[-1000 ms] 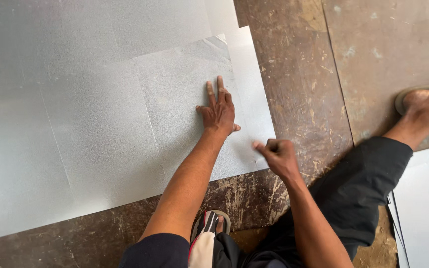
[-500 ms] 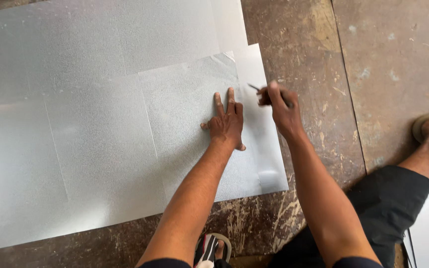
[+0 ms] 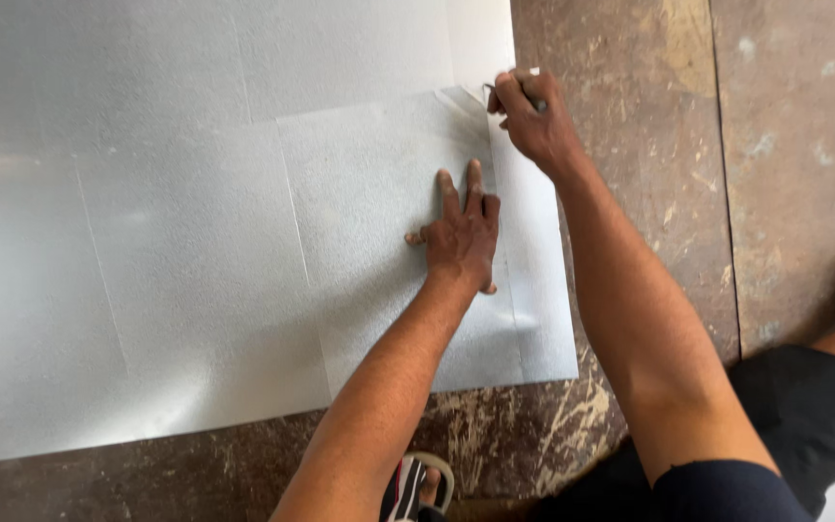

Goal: The person sits on the workshop floor with thin metal sheets, aligning sheets over templates and scribing cut lines with a hand tool. They lift and fold sheets along the scored lines, separate pieces, and stack the cut sheets aside.

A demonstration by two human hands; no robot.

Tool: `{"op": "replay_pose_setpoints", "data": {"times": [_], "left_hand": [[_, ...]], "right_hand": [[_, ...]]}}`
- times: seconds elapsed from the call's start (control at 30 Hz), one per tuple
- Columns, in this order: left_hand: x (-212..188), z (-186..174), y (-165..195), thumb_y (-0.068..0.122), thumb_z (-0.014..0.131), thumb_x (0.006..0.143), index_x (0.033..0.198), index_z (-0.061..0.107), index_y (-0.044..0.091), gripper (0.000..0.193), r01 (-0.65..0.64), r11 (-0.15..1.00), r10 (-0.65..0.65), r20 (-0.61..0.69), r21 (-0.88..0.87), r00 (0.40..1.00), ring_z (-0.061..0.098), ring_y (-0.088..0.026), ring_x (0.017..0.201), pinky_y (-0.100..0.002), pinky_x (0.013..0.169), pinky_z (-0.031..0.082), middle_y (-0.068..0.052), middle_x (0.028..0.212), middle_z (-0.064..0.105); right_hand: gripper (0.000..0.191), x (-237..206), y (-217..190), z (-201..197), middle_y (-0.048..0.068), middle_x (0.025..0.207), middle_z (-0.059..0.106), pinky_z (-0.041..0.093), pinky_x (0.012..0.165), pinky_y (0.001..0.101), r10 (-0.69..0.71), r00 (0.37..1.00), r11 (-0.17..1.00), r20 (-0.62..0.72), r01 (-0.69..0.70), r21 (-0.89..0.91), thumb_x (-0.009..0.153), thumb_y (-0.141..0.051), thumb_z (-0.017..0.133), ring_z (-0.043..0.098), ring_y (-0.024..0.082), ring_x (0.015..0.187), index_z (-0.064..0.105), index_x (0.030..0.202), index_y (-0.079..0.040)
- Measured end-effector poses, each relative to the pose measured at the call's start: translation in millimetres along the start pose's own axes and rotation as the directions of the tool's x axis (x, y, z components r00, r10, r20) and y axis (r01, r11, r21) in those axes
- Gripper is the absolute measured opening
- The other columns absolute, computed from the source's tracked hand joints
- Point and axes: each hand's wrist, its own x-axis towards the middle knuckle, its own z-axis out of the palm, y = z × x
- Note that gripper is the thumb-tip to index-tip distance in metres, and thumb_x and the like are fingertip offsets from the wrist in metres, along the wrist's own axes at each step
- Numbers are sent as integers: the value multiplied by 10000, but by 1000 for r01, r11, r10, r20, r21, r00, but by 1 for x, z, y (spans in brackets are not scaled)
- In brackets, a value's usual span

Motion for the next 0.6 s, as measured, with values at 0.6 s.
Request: {"op": "replay_pose_setpoints", "data": {"times": [0.6], "left_hand": [[21,60,13,540,1000,455,1579,227,129,1425,31,995,-47,-181,-92,982,35,-453,1539,-662,935,551,-124,1679,-50]], "right_hand": [[475,-329,-25,2,-50,616,424,338,464,300,331,941,940,66,-335,71,1093,-342,429,384,74,541,468,678,-113]]}}
